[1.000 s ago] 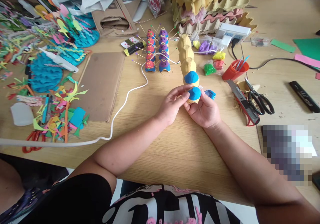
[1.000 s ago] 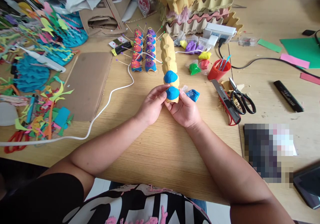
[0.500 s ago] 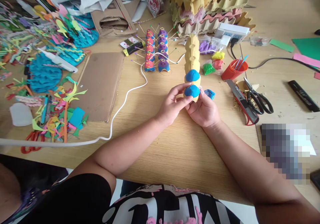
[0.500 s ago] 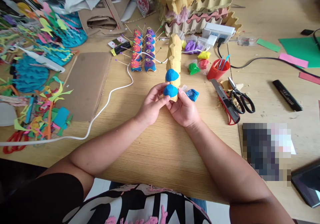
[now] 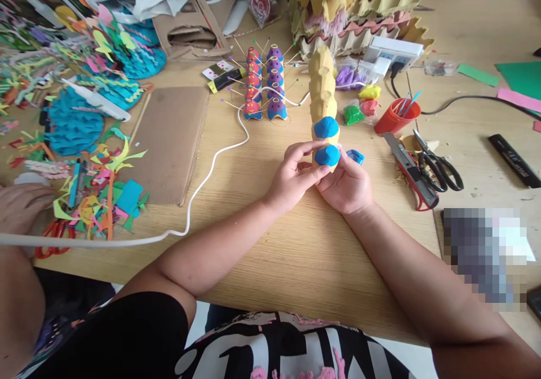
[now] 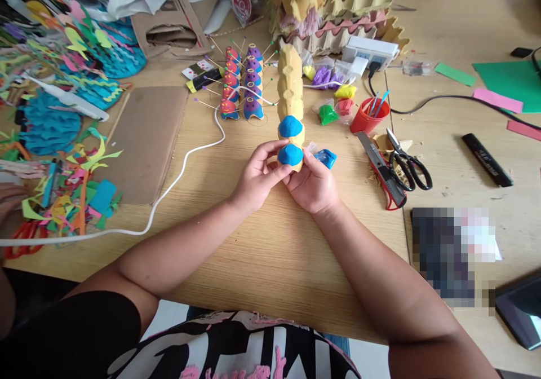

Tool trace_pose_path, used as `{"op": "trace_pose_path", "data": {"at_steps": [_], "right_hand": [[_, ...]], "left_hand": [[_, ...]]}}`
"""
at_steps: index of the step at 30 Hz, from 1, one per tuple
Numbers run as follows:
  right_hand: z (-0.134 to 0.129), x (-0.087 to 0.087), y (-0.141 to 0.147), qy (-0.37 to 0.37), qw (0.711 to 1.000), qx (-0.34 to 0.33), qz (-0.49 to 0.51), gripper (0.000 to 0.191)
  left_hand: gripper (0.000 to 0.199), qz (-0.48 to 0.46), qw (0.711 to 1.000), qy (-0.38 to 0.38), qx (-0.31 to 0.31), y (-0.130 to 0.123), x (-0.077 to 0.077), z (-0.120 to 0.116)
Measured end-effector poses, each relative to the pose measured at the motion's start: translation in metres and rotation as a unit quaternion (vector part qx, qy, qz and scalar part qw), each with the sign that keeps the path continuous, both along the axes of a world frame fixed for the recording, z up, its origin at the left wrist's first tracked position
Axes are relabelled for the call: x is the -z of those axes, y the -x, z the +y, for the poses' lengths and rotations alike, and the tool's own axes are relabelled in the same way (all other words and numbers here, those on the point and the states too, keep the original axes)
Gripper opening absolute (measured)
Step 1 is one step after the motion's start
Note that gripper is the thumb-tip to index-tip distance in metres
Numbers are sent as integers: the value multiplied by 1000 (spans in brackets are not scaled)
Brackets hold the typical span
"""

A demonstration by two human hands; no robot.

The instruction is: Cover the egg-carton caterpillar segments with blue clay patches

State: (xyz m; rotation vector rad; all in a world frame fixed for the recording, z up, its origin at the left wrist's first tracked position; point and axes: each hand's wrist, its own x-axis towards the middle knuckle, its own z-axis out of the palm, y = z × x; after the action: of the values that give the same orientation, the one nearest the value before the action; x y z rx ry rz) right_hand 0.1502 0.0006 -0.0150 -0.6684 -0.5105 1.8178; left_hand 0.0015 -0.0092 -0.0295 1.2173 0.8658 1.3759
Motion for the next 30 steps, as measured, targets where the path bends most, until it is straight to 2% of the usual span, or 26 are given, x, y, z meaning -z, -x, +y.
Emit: {"op": "trace_pose_path", "data": {"at_steps": [6,13,18,30], "right_hand": [[0,-6,-1,18,999,26,12,9],[0,-8,-3,40,999,35,5,10],[0,-9,-3,44,998,36,6,11],[-1,-8,-1,39,999,22,1,7]], "left_hand": [[48,14,999,-34,3,1,-5,0],[44,-12,1000,-9,25,-2,-4,-1],[40,-6,1000,-12,16,-1,-4,0],[41,-63,997,20,27,-5,-1,1]]}}
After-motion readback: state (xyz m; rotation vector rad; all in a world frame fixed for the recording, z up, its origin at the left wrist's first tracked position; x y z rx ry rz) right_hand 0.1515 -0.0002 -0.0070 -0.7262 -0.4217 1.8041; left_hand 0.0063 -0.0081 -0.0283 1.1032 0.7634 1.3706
